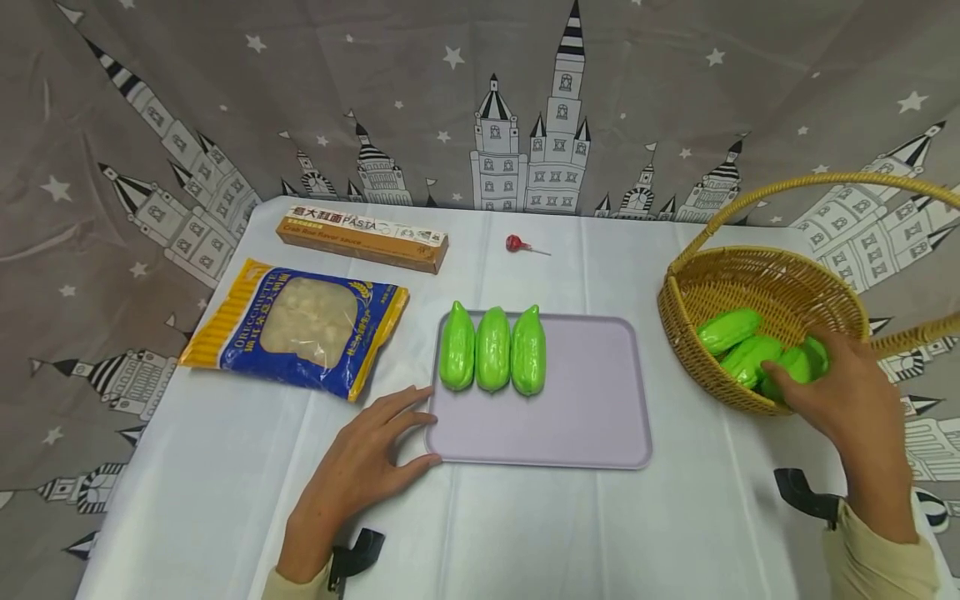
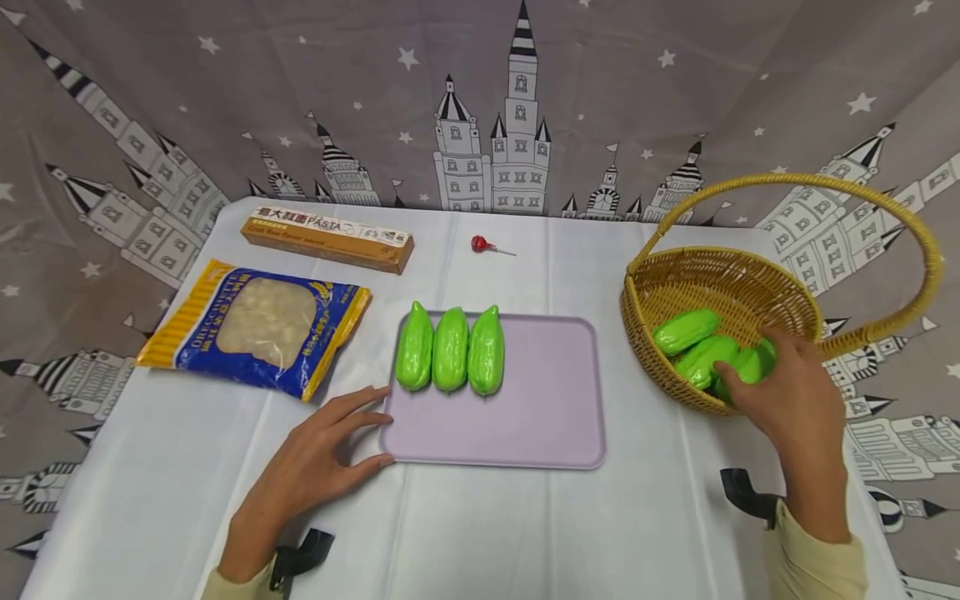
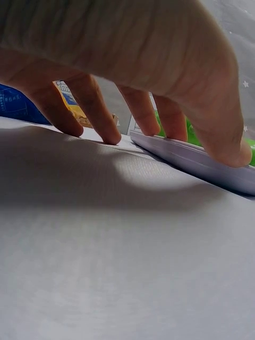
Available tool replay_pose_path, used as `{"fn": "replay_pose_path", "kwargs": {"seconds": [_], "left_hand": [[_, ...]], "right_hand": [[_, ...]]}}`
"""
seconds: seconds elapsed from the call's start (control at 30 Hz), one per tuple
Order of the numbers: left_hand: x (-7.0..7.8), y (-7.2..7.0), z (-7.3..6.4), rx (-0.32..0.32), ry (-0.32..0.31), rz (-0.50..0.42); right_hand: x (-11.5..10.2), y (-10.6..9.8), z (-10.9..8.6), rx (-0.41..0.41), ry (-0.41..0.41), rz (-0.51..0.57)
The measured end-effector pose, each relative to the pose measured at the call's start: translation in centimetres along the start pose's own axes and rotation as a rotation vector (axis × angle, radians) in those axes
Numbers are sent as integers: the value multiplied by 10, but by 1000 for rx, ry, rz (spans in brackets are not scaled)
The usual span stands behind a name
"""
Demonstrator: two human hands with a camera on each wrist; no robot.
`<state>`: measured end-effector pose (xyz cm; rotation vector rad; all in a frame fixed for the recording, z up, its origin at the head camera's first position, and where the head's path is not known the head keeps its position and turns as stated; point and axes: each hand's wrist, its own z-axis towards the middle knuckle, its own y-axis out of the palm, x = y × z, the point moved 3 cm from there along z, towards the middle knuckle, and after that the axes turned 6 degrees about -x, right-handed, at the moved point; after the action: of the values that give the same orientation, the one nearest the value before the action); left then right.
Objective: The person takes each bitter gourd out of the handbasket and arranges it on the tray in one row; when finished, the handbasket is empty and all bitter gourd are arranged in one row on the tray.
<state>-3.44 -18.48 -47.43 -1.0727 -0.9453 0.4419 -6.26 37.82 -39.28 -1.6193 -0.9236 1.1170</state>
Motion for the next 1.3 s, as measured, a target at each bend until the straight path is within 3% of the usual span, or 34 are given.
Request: {"fn": "replay_pose_path", "kwargs": {"seconds": [0.33, 0.83, 1.3], "left_hand": [[1, -1, 0, 1, -5, -4], [2, -1, -1, 0, -13, -3], [1, -2, 0, -8, -7, -9]], "right_hand": [[-3, 7, 8, 2, -73, 50], [-4, 11, 17, -108, -59, 28], [-6, 12, 16, -80, -67, 87]]}}
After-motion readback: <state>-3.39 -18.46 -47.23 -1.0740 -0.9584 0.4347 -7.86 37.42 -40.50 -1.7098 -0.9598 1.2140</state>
